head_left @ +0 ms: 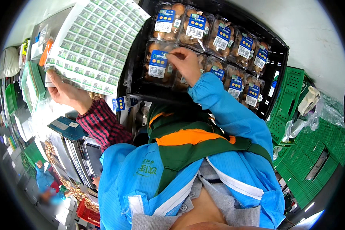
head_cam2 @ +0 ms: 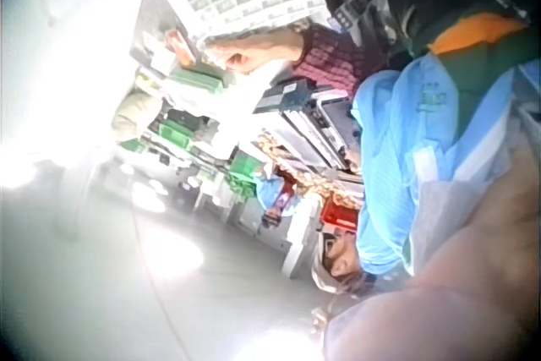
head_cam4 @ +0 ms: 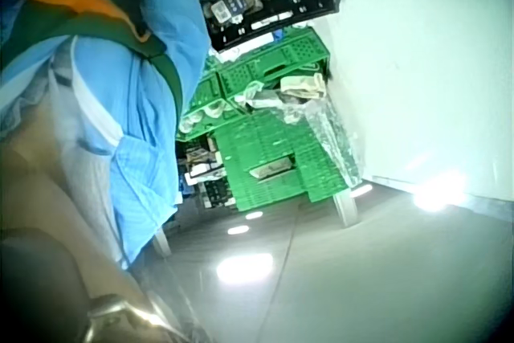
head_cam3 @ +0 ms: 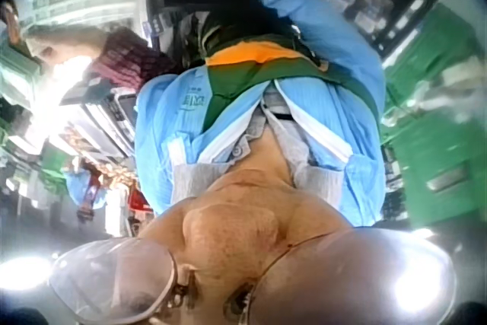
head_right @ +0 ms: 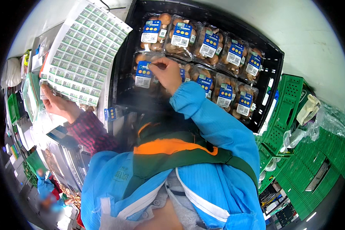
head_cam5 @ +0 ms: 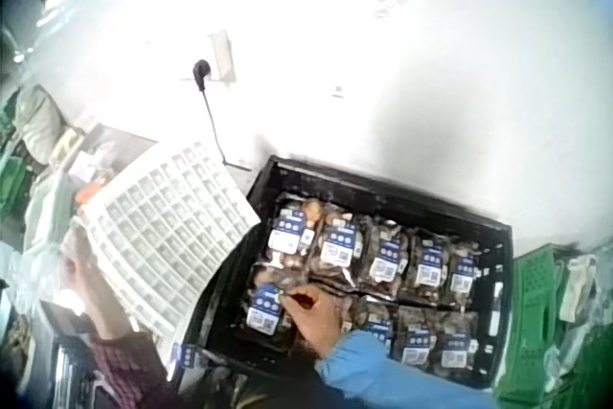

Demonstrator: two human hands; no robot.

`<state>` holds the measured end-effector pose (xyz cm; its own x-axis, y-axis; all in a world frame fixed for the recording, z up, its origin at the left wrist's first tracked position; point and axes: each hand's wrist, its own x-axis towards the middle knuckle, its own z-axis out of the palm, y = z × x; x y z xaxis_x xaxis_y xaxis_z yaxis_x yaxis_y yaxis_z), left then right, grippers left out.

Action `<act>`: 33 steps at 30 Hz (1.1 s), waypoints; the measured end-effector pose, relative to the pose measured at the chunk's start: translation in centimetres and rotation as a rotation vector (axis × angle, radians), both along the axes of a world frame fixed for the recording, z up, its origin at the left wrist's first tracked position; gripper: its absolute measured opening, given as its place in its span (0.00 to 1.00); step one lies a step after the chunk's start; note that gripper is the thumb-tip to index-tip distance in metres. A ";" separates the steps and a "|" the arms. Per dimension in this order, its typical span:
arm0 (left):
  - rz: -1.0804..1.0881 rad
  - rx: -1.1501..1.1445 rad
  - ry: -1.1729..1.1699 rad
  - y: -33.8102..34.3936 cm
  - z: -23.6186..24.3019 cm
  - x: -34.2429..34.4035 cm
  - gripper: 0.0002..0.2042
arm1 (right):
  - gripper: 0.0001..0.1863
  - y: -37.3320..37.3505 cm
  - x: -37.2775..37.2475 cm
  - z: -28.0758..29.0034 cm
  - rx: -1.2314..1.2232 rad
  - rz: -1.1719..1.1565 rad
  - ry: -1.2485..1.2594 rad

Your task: The person labels packages of mushrooms with stickers from a sheet. They peel individual stickers and apply them to the plastic packaging, then place the labeled packages into a black crate.

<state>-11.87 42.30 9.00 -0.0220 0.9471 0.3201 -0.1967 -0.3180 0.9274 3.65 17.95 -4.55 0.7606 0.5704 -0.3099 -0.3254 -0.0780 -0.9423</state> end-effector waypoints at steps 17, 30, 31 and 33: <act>-0.123 -0.103 -0.161 -1.9 -0.1 1.3 0.11 | 0.13 5.9 0.7 -3.1 -0.492 0.193 -0.488; -0.542 -0.097 0.273 -8.3 1.6 5.8 0.23 | 0.39 -8.3 6.2 10.0 0.699 0.024 0.318; -0.565 -0.080 0.290 -9.4 2.0 6.8 0.22 | 0.34 -10.4 5.9 12.8 0.541 -0.006 0.145; -0.613 -0.284 0.082 -15.5 4.1 9.5 0.21 | 0.30 -15.1 5.5 14.4 0.254 -0.053 -0.206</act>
<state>-2.36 26.85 13.07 0.5596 0.8280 0.0349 -0.1892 0.0866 0.9781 9.18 2.82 9.83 0.8231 0.5679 0.0010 -0.1230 0.1801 -0.9759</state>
